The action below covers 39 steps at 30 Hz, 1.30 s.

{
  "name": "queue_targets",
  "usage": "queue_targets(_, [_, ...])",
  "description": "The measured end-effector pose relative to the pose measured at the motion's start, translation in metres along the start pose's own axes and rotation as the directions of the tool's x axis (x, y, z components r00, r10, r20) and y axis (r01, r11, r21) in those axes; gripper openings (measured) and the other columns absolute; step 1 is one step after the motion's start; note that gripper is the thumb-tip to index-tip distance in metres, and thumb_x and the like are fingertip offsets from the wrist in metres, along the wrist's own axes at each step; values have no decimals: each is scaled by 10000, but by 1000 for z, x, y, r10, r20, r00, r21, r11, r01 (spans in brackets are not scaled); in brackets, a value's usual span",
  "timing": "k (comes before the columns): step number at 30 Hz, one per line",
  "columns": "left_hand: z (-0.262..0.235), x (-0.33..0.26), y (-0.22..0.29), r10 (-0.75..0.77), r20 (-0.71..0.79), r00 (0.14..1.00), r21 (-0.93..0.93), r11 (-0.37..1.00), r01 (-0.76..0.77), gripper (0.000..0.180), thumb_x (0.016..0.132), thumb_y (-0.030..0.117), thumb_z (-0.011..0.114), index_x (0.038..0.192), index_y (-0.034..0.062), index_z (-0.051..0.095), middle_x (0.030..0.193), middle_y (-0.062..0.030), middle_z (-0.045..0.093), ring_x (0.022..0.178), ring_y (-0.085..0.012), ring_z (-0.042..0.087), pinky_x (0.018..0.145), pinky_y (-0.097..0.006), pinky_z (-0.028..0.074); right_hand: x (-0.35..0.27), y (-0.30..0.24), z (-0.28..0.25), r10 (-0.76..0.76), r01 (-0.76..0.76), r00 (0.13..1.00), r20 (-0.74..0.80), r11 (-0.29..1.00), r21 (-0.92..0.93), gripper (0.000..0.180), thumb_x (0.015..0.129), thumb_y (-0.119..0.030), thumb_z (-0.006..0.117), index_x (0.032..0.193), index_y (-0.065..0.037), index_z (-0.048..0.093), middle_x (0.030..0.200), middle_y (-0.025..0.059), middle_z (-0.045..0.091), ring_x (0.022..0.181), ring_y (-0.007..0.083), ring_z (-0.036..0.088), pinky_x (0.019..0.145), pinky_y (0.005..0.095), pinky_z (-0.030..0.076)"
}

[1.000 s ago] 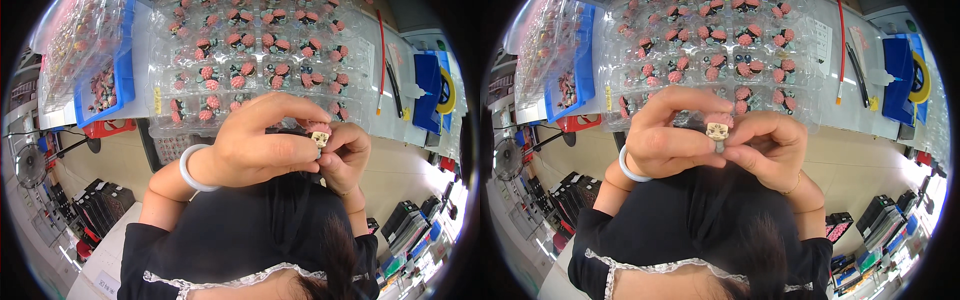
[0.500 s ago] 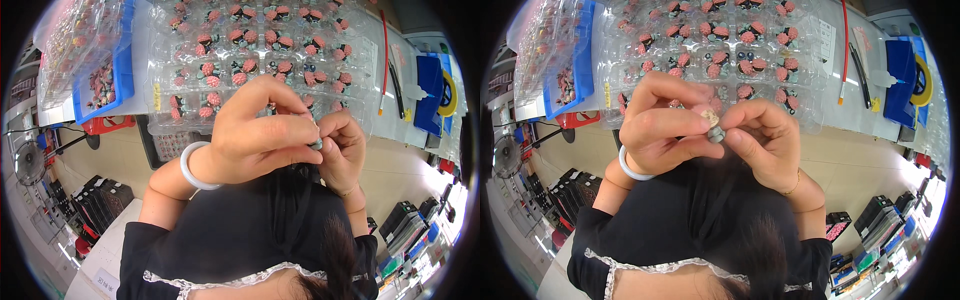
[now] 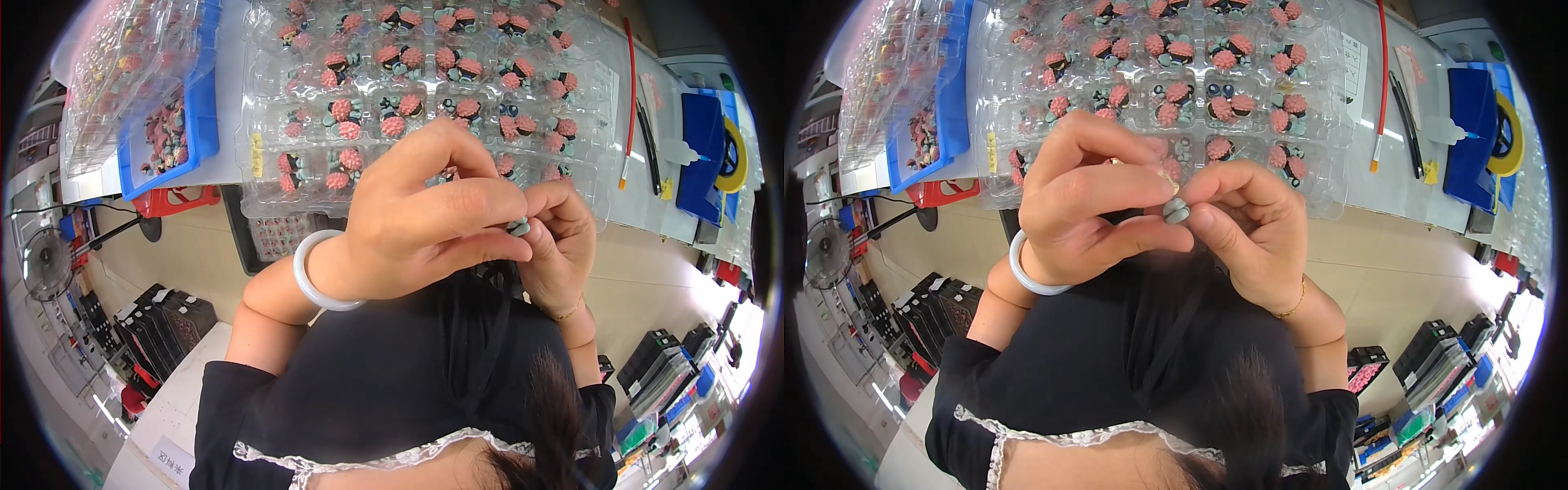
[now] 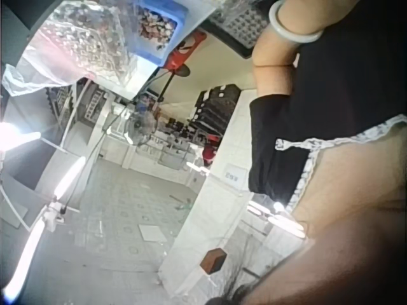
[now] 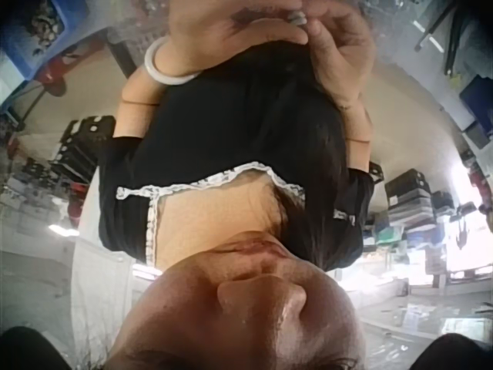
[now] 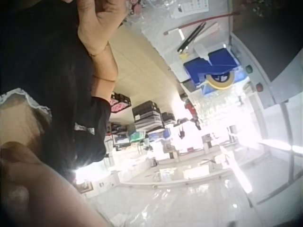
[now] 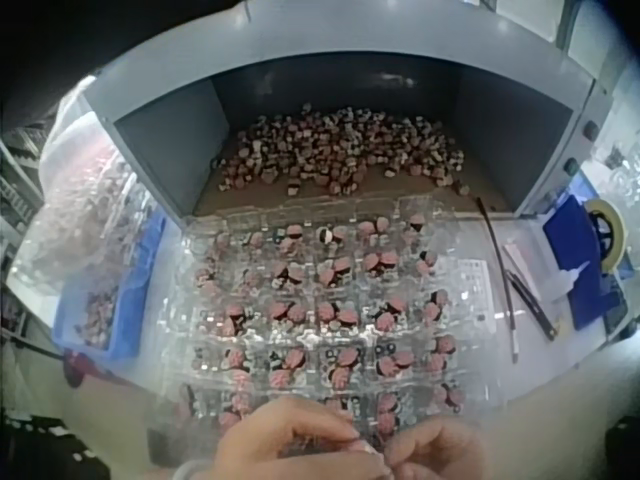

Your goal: Assembling small figurine parts by gluing components together at a workstation.

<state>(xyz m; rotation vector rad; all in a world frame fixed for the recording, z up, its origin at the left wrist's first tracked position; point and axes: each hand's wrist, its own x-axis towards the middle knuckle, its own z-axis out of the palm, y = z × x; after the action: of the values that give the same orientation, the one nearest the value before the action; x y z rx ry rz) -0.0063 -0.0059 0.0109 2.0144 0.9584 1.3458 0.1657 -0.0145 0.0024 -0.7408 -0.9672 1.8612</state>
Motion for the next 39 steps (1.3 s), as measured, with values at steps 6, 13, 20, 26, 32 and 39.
queue_targets(6, [3, -1, 3, -93, 15, 996, -51, 994, 93, 358, 581, 141, 765, 883, 44, 599, 875, -99, 528, 727, -177, 551, 597, -256, 468, -1, -1, -8, 6, -6, 1000, 8, 1000, 16, 133, 806, -19, 528, 930, 19, 497, 886, 68, 579, 813, 102, 546, 728, 224, 428])
queue_targets(13, [2, 4, 1, -28, 42, 999, -70, 997, 31, 367, 636, 114, 727, 953, 18, 568, 942, -133, 561, 808, -205, 564, 648, -260, 468, 2, -6, -2, 14, -13, 1000, -18, 998, 54, 115, 809, -22, 523, 913, 21, 502, 873, 65, 575, 800, 109, 551, 720, 237, 438])
queue_targets(20, [9, -2, 6, -423, 154, 893, -672, 618, 408, 413, 722, 73, 656, 1067, 2, 440, 1096, -201, 480, 893, -182, 554, 753, -255, 470, 2, -12, -11, -432, 415, 895, 113, 712, -566, 233, 726, -17, 628, 895, -39, 469, 825, 80, 573, 725, 167, 551, 636, 276, 450])
queue_targets(26, [14, -4, 5, -478, 224, 849, -770, 448, 455, 382, 717, 44, 657, 1025, 13, 434, 1089, -220, 480, 856, -151, 572, 720, -233, 483, 5, -13, -8, -633, 650, 684, 362, 303, -697, 391, 603, 45, 705, 823, -108, 419, 821, 68, 584, 700, 206, 546, 582, 281, 443])
queue_targets(32, [14, -7, 3, -454, 189, 871, -796, 448, 407, 411, 685, 35, 684, 1010, 15, 433, 1052, -213, 493, 850, -154, 581, 722, -228, 485, 5, -15, -11, -622, 703, 642, 449, 243, -668, 420, 532, 78, 720, 788, -95, 435, 873, 67, 599, 728, 209, 559, 584, 290, 456])
queue_targets(39, [12, -7, 3, -353, 183, 917, -735, 571, 366, 406, 663, 22, 695, 1004, 17, 474, 1045, -214, 494, 922, -236, 567, 767, -285, 487, 9, -7, -13, -690, 797, 476, 546, 76, -599, 337, 560, 56, 686, 736, -62, 425, 900, 110, 598, 725, 199, 549, 561, 288, 451])
